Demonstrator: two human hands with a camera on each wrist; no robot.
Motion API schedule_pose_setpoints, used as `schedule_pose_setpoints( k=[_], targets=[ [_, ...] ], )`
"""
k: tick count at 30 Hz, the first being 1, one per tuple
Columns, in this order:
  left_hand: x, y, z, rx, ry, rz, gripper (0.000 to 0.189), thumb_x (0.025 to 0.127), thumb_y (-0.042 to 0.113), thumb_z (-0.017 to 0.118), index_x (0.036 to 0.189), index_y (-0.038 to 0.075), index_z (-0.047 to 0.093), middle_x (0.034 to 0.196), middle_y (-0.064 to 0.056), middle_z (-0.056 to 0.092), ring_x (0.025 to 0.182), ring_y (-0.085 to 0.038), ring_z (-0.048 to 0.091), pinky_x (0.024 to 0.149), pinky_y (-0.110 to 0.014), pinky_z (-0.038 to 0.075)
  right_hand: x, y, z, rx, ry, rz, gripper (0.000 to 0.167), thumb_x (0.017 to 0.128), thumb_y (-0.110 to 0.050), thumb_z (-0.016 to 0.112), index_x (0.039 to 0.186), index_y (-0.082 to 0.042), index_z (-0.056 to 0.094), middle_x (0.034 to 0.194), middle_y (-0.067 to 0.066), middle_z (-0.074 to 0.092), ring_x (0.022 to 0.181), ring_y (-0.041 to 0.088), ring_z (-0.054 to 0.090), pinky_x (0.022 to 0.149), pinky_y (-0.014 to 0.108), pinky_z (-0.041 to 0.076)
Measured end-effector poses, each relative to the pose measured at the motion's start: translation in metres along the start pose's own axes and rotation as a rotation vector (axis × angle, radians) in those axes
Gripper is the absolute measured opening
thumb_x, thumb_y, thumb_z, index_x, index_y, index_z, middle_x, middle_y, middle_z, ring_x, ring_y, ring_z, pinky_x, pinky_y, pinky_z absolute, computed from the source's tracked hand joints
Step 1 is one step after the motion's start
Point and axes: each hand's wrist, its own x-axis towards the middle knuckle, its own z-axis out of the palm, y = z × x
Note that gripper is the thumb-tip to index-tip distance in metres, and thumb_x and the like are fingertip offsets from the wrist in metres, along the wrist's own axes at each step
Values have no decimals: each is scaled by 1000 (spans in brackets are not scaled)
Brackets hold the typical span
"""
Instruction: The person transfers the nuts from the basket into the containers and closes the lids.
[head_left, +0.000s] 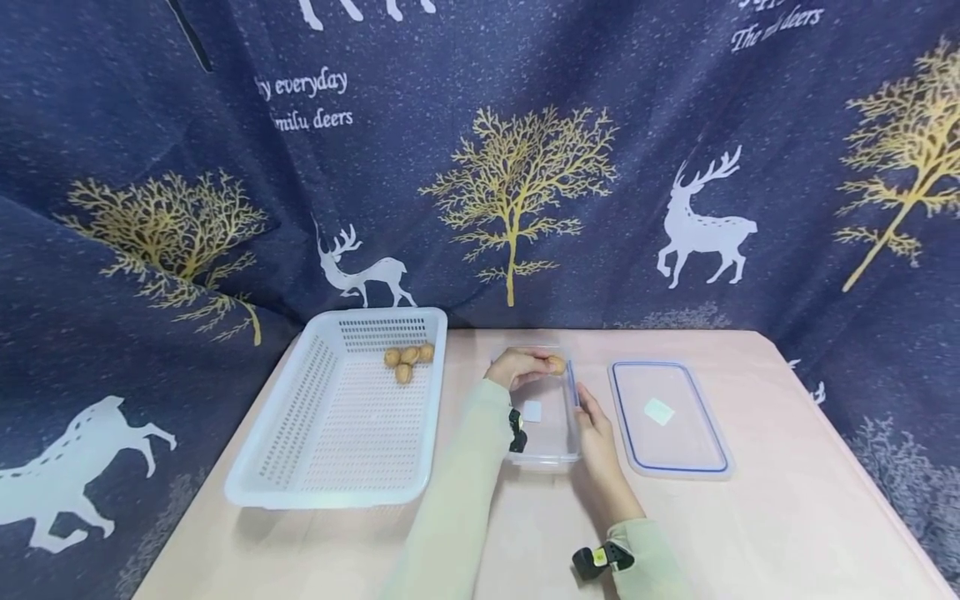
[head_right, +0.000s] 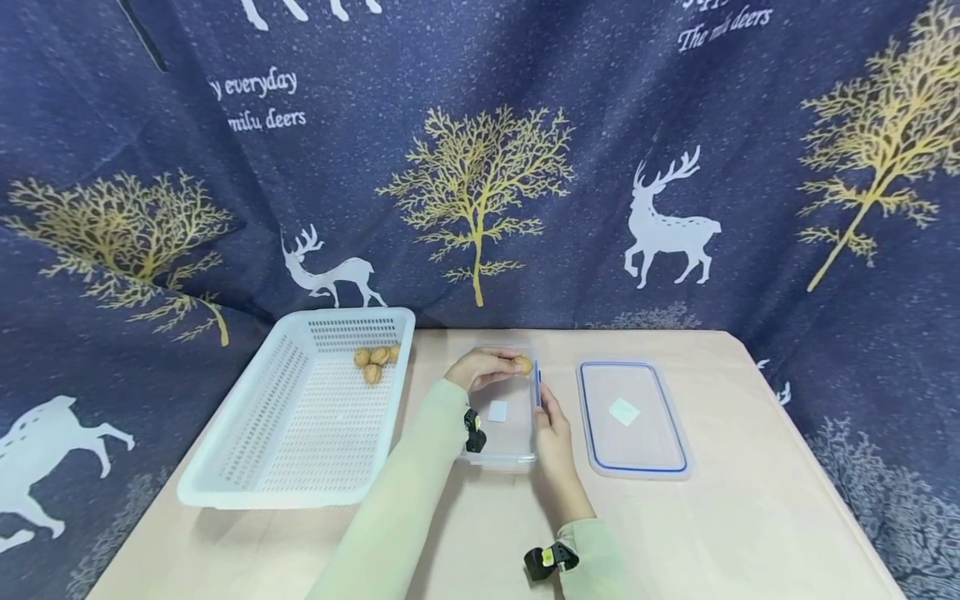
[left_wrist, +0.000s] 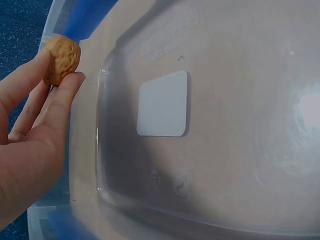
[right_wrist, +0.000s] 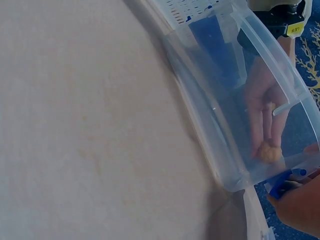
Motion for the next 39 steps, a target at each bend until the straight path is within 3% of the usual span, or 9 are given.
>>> schedule_pose_setpoints(
  k=[11,19,23,31,39],
  targets=[
    [4,-9,-4,49,35,1,39,82,-12,67,120,-6,63,115,-18,67,91,-16,68,85,-26,55,-1,-6,0,38,-13,31,48,102,-2,32,149,3,24,155,24,20,143,40,14,117,52,10],
    [1,-5,-4,63,56,-8,37,83,-14,64,119,-6,64,115,-17,67,92,-18,67,86,-27,55,-1,-3,1,5,-12,-2,48,102,-4,32,150,1,24,155,22,22,143,38,16,118,50,10],
    [1,1,-5,74,34,-14,37,84,-14,63,120,-8,62,118,-19,65,103,-24,65,94,-33,52,-1,0,0,-10,-4,-19,48,102,-5,31,150,1,24,155,21,22,144,38,16,118,50,10],
    [-4,27,-13,147,1,-42,36,85,-13,62,121,-8,61,122,-20,63,92,-17,65,98,-36,49,1,1,1,23,8,8,48,102,-3,32,149,2,24,156,21,21,144,36,15,119,47,10],
    [-23,65,-34,157,-58,-7,38,88,-8,62,126,-7,58,130,-23,57,116,-31,59,98,-37,49,2,1,0,16,4,16,48,103,-5,32,150,1,24,157,20,19,145,35,13,119,46,9]
  ],
)
